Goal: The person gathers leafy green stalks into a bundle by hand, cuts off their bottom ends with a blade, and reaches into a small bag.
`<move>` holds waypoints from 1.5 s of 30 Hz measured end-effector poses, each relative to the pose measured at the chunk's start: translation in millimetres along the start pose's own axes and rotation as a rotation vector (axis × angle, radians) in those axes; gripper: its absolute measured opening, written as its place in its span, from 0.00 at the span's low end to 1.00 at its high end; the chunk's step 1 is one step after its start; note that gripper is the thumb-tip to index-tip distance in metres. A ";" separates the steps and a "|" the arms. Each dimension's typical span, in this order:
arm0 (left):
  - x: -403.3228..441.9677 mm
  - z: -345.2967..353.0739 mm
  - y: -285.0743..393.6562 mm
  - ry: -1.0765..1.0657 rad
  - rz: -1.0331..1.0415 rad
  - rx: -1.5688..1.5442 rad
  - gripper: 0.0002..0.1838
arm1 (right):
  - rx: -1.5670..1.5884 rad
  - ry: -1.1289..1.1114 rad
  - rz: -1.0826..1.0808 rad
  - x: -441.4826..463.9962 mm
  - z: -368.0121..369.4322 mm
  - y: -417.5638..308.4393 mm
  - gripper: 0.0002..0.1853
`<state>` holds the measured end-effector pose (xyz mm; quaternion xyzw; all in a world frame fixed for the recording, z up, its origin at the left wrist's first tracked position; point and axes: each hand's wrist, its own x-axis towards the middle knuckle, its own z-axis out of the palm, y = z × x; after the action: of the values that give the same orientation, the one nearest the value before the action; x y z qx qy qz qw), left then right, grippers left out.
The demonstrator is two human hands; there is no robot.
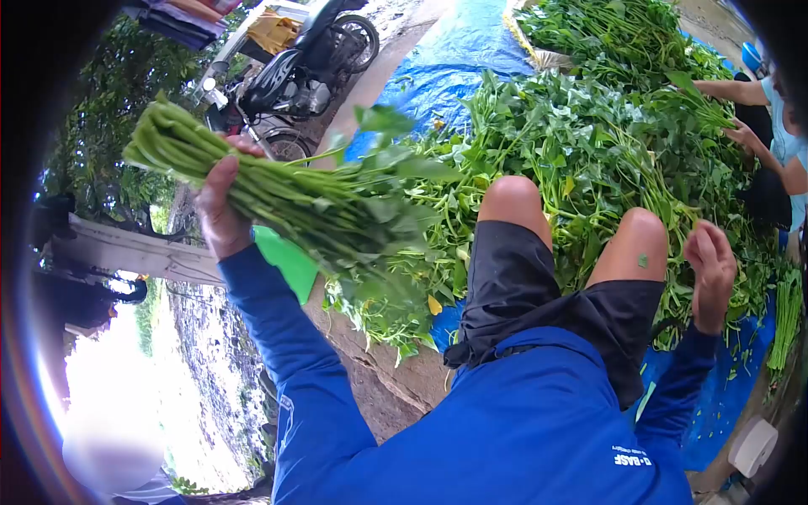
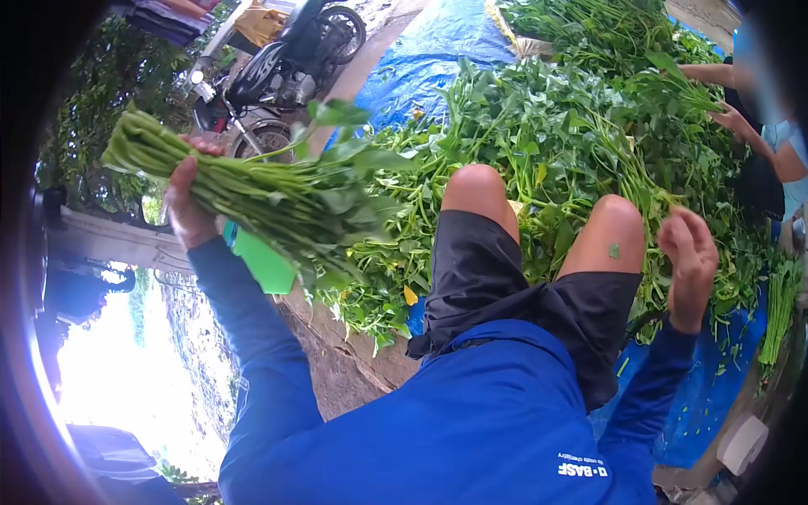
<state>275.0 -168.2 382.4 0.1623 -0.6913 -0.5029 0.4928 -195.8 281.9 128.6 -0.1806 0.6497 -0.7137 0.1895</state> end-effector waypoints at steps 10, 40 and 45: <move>-158.7 177.6 -124.7 -0.638 -1.039 0.236 0.27 | -0.142 0.855 0.192 -203.9 -192.1 96.5 0.11; -180.5 395.5 -131.7 -1.212 -0.918 0.209 0.13 | -0.814 1.280 0.612 -339.3 -283.4 280.8 0.11; -175.7 388.0 -145.7 -1.268 -0.915 0.166 0.13 | -0.472 1.345 0.627 -339.5 -286.0 259.7 0.14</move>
<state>-11.1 101.7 163.5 0.1492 -0.7404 -0.5992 -0.2655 -37.7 677.2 -159.8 0.4477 0.7805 -0.4256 -0.0958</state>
